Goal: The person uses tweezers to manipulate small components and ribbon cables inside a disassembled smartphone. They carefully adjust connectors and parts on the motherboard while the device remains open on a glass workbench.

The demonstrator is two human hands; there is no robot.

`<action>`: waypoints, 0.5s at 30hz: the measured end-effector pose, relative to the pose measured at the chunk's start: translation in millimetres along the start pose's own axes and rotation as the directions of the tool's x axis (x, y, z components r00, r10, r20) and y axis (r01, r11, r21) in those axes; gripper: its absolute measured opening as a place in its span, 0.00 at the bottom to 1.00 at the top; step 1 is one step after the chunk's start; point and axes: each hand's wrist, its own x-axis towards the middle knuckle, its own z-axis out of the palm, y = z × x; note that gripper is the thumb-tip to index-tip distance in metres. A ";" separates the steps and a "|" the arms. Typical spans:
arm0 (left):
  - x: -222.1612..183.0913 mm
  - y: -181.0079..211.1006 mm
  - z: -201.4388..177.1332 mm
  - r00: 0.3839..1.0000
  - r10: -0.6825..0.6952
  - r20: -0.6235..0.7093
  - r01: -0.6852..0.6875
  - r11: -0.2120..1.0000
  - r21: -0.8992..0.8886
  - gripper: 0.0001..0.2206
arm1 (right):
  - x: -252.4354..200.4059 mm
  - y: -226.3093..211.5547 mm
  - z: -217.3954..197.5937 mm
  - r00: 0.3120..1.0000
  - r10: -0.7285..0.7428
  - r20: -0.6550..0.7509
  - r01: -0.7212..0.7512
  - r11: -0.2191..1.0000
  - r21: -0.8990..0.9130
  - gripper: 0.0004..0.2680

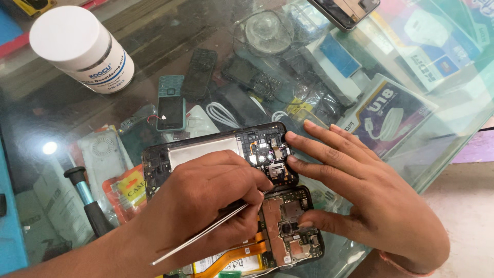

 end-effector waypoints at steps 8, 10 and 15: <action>0.1 -0.1 -1.5 1.000 -0.017 0.014 0.017 1.000 -0.014 0.06 | -0.2 0.4 1.2 0.999 -0.039 -0.020 0.039 0.999 0.002 0.25; 0.1 0.5 -2.7 0.999 -0.030 0.027 0.030 0.999 -0.026 0.06 | 0.2 -0.2 0.1 1.000 -0.011 0.001 0.011 1.000 0.002 0.25; -0.7 1.5 -3.0 0.997 -0.061 0.041 0.063 0.997 -0.039 0.06 | 0.0 -1.2 -1.2 1.000 -0.018 0.007 0.018 1.000 -0.006 0.25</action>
